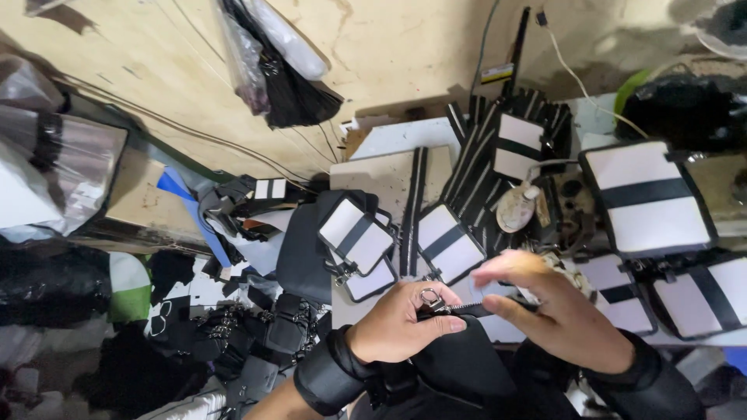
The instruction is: The person attaches zipper sliders to the zipper tapes of small black pouches. They thread the slider onto the zipper teeth, pull it along to seat it, zip and unzip the pouch to test the slider, then set the finished pouch aside and pick up the next one.
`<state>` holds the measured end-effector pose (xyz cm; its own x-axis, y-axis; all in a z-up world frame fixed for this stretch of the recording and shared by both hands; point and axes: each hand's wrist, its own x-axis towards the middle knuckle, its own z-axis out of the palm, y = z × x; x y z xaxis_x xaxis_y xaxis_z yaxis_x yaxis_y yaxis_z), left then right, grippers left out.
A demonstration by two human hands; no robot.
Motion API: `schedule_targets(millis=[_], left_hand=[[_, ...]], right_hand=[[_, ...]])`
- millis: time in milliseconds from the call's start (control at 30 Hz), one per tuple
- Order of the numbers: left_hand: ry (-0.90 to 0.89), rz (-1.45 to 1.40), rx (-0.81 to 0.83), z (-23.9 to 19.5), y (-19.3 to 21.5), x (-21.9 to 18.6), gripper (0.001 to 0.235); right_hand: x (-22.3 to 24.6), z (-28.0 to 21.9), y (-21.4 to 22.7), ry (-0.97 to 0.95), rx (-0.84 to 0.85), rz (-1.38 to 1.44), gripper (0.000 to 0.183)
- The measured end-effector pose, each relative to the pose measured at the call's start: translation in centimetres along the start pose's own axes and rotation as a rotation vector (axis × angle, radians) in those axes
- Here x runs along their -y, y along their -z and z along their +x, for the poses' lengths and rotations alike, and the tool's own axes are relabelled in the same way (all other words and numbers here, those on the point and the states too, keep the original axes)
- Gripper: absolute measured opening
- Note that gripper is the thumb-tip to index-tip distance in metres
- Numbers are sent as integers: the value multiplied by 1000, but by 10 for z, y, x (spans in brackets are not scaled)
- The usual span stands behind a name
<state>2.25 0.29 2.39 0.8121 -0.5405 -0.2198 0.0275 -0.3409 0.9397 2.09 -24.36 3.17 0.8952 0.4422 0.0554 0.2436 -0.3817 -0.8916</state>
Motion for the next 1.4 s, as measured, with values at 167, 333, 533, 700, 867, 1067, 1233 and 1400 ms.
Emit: schedule_targets(millis=[167,333,533,700,867,1067,1233,1400], left_hand=[[-39,-4,77,1,-1,7,18],[-68,19,87,1,-3,7,19],[-42,118,-167,-5,-8,-13,14],[-335,314,-437,-10,-16,-9,14],[-414,260,-494,-12,-19,-8,9],[-384,172,-583,-13,-23,-2,9],[-410,122,-603,-12,-27,-1,9],[-494,67,-600,-13,-29,-1,9]], right_hand=[[-11,-5,-5,-132,133,38,23],[-15,-9,-7,-52,104,-197,20],[-22,-17,-18,315,-210,-463,16],[-24,-16,-27,460,-410,-592,22],[-38,-14,-43,507,-531,-568,41],[-33,-10,-43,553,-570,-538,32],[-32,-10,-44,557,-567,-491,28],[-37,-14,-48,564,-563,-532,31]])
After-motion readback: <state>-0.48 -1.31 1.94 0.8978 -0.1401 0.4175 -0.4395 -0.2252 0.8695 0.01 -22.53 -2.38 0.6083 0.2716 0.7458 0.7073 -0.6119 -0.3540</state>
